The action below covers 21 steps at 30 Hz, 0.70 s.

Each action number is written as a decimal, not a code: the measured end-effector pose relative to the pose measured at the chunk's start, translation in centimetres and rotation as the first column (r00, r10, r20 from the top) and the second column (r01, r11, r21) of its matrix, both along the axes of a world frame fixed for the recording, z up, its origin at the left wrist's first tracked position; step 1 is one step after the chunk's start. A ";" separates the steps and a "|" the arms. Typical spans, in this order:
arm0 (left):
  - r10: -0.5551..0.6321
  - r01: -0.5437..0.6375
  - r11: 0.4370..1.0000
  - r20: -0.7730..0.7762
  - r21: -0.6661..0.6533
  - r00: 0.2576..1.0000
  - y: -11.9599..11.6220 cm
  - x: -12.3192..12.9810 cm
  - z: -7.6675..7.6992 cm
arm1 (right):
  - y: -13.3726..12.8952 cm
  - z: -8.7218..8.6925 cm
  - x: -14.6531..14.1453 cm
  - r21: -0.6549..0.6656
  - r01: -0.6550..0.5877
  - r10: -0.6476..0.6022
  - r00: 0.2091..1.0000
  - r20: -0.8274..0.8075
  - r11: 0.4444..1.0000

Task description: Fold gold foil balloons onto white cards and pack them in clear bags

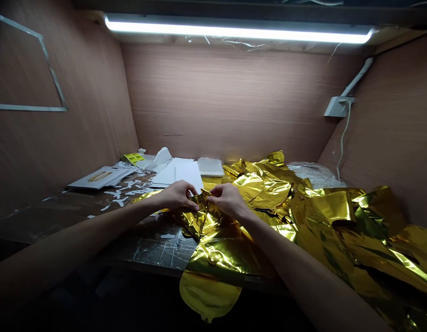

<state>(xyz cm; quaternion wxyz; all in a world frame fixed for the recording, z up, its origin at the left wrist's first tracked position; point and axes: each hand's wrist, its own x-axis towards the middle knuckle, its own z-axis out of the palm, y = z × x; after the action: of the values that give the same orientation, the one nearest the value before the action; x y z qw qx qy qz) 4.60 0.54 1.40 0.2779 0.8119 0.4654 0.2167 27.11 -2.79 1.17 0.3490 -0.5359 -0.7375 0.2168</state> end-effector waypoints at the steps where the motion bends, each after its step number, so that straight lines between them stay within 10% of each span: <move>1: 0.022 -0.020 0.995 -0.023 0.097 0.999 -0.3 0.1 0.0 | -0.2 0.1 -0.1 0.009 0.009 -0.009 1.000 0.019 1.000; 6: 0.045 0.041 0.807 -0.131 0.589 0.990 -2.8 0.7 -0.2 | -0.4 0.3 0.0 0.027 0.035 -0.037 0.996 0.080 0.999; 14: -0.300 0.442 0.768 -0.350 0.463 0.888 -4.5 1.8 -1.2 | 0.2 -0.1 0.5 0.048 0.110 -0.119 0.948 0.296 0.993; 21: -0.346 0.509 0.738 -0.398 0.443 0.849 -4.1 1.4 -1.2 | 0.1 -0.6 0.6 0.145 0.133 -0.189 0.840 0.508 0.980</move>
<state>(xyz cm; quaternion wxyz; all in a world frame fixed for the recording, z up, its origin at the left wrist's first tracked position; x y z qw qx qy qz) 6.00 -3.56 0.22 0.0129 0.9644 0.2206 0.1452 27.66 -2.69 0.54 0.1814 -0.6158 -0.7667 -0.0046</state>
